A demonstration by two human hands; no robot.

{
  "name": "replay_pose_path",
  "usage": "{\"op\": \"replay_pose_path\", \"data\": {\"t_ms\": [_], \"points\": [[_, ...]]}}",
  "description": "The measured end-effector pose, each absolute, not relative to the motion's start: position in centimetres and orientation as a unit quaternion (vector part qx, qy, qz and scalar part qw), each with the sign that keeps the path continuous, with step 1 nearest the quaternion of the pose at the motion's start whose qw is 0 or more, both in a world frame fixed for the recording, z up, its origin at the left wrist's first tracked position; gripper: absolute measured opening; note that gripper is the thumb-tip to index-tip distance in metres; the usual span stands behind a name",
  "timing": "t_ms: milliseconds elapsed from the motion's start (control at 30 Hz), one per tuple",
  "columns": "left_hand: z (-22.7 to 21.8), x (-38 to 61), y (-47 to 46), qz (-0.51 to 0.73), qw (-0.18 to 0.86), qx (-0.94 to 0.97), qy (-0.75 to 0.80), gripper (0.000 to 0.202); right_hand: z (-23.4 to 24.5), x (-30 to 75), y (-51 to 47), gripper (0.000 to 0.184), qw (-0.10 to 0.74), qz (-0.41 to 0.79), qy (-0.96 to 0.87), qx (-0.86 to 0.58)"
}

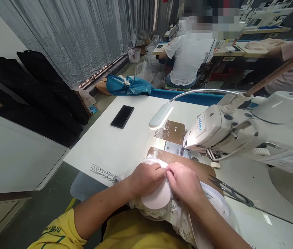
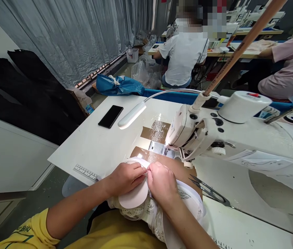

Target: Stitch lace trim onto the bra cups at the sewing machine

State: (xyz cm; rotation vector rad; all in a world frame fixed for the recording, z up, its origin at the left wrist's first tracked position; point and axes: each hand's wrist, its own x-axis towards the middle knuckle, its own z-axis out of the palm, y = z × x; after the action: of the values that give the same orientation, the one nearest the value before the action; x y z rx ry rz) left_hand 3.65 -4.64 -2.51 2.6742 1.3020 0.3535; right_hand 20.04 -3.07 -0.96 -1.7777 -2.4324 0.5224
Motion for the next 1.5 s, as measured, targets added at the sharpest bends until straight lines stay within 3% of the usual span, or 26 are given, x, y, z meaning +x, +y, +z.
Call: {"op": "replay_pose_path", "data": {"t_ms": [200,467,867,967,1133,1500], "points": [[-3.4,5.1,-3.8,0.065,0.076,0.882,0.460,0.021,-0.8,20.0,-3.0,0.022,0.034,0.168,-0.796,-0.580],[-1.5,4.5,-3.7,0.019,0.137,0.875,0.464,0.015,-0.9,20.0,-3.1,0.021,0.037,0.168,-0.797,-0.579],[-1.8,4.2,-4.3,0.127,0.155,0.850,0.488,0.017,-1.0,19.9,-3.1,0.020,0.035,0.164,-0.795,-0.582],[-2.3,4.6,-4.0,0.113,0.140,0.855,0.486,0.024,-1.0,19.9,-3.0,0.019,0.034,0.168,-0.794,-0.583],[-2.7,4.6,-3.8,0.085,0.119,0.872,0.466,0.016,-0.8,19.9,-3.0,0.019,0.034,0.173,-0.790,-0.587],[-1.3,3.0,-4.6,0.078,0.179,0.870,0.453,0.017,-0.6,19.8,-3.1,0.021,0.022,0.180,-0.783,-0.595]]}}
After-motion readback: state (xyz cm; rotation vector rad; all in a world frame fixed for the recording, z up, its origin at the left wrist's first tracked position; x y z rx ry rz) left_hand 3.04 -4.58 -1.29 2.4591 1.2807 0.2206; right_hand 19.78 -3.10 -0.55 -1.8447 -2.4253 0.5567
